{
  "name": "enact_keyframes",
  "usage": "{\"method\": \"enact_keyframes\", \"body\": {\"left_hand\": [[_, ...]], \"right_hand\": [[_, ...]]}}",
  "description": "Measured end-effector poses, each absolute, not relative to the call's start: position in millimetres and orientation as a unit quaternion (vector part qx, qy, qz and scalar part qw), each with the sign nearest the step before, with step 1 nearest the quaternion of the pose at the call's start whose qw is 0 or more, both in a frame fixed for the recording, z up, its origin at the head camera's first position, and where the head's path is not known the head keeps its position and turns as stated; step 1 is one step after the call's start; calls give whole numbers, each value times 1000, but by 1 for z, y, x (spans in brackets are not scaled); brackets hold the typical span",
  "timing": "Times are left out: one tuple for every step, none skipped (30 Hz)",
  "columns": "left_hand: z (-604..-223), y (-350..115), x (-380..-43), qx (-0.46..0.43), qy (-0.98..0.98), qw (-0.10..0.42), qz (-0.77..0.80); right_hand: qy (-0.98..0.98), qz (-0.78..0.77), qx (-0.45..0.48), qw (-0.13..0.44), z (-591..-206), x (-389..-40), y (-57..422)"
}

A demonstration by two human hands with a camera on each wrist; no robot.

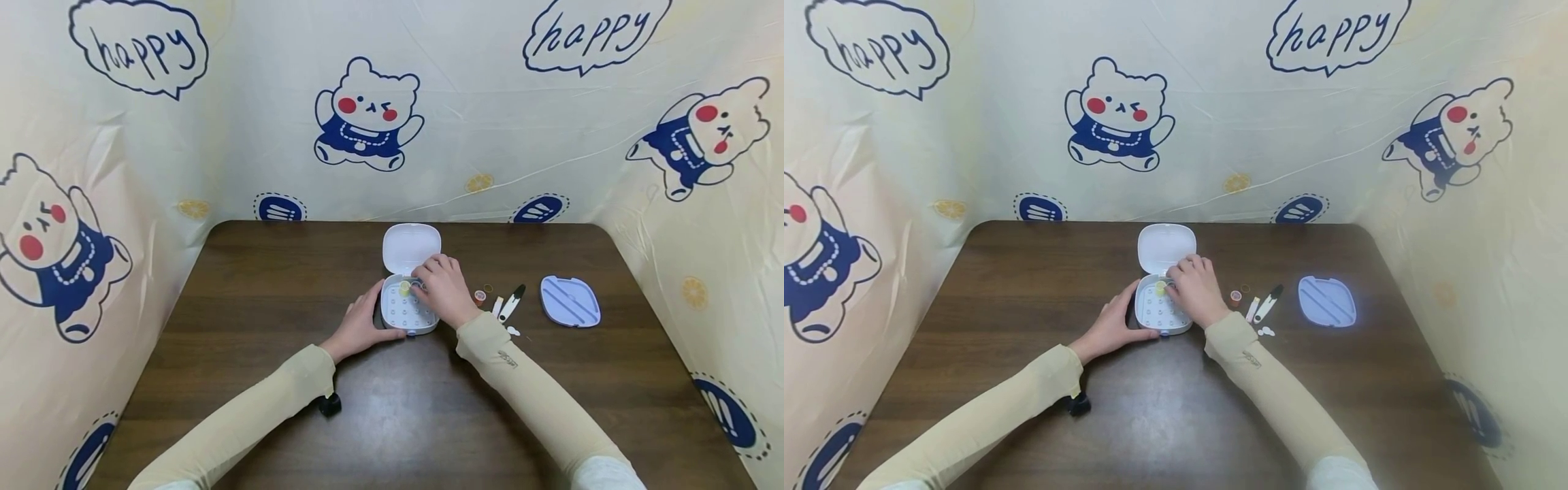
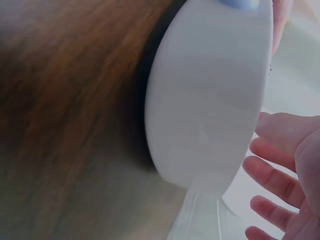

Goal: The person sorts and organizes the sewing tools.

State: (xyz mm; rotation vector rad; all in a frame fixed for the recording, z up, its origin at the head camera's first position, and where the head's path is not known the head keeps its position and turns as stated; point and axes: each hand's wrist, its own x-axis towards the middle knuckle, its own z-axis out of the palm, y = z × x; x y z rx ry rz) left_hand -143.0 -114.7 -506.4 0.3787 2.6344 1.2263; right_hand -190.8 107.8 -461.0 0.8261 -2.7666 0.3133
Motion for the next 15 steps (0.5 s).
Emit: {"method": "enact_keyframes", "body": {"left_hand": [[-506,-115,-143,128,894,105,417],[-506,-115,-144,128,894,105,417],[-506,-115,-144,129,894,105,417],[-506,-114,-144,129,894,106,416],[-506,-114,-145,129,894,107,416],[-506,-114,-145,130,894,107,415],[-507,-114,-145,130,894,109,414],[-507,-114,-145,129,895,110,414],[-508,-114,-145,128,895,113,413],[-508,-115,-145,126,895,115,411],[-509,-115,-145,125,895,115,411],[-509,-115,-145,124,896,117,411],[-509,-115,-145,123,896,119,410],[-509,-115,-145,122,895,121,412],[-509,-116,-145,121,895,122,411]], "right_hand": [[-946,111,282,118,-461,-190,110],[-946,115,281,116,-460,-190,111],[-946,118,279,114,-460,-189,113],[-946,121,277,113,-459,-188,115],[-947,124,276,110,-459,-188,117],[-948,125,274,107,-458,-187,119],[-948,127,273,105,-458,-187,121],[-948,129,272,104,-458,-186,123],[-949,130,270,102,-457,-186,124],[-949,131,268,100,-457,-185,126],[-950,131,265,98,-457,-185,128],[-951,133,262,97,-457,-184,131],[-952,135,259,95,-456,-183,133],[-953,136,255,95,-456,-183,135],[-953,136,252,96,-456,-182,137]]}}
